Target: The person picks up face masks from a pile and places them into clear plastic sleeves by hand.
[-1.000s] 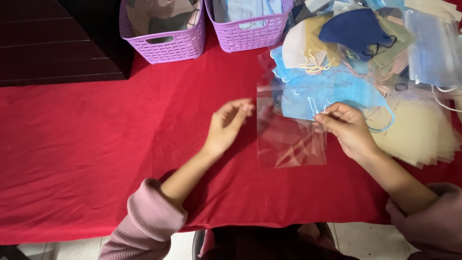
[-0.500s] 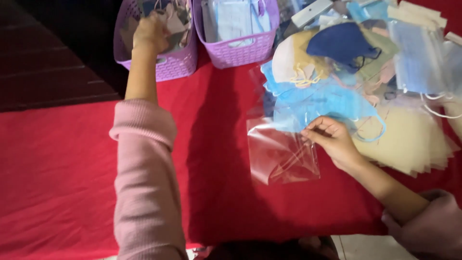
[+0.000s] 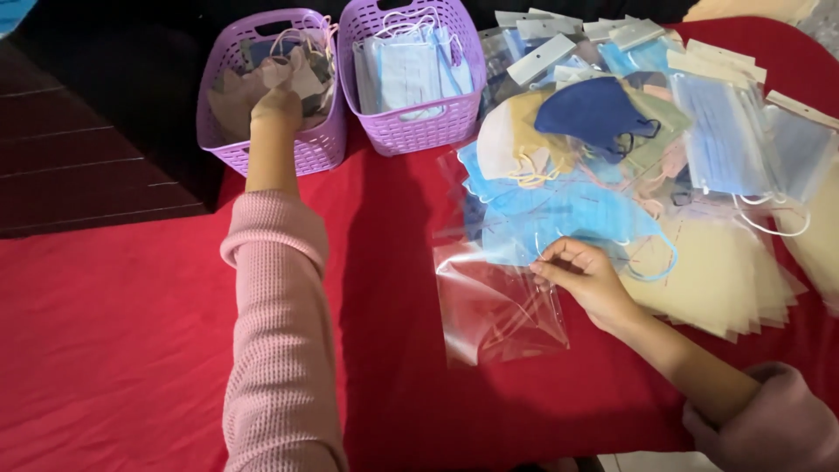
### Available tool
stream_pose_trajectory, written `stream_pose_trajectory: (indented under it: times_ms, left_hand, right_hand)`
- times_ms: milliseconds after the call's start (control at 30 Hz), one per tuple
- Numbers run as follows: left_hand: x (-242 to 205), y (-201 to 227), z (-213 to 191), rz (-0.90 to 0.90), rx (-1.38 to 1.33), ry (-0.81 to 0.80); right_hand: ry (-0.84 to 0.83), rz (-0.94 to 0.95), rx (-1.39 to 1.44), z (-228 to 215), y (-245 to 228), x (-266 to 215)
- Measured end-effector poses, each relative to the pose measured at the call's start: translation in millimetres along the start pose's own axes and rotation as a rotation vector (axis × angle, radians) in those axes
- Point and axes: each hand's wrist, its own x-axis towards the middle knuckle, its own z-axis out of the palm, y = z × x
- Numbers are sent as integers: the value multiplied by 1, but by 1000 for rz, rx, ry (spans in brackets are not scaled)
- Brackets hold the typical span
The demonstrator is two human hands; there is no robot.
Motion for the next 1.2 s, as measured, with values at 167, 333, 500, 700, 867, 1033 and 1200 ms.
stream_pose_trajectory:
  times_ms: [167,333,500,700,867,1033,1200]
  left_hand:
    - [-80,9,-59,-71,-86,195]
    - [-89,-10,-70,-132,-112,182]
    - [-123,-8,-83,222,-391,1065]
    - [-296,77,-93,599,-1046,1171]
    - [-344,129,19,590,-1294,695]
    - [-398,157,65,531,-1615,82]
    - [-403,155,85,666,-1739,-126]
  right_hand:
    - [-5,-2,-20,-2,2,2]
    - [-41,-43,14,-3,3,4]
    - [-71,-4,-37,-5,3,3]
    - [-262,-207,54,-6,-3,-4]
    - [-182,-283,412,3,6,-4]
    - [-173,-295,421,20,-5,-11]
    - [-73,-146,226,15,26,-5]
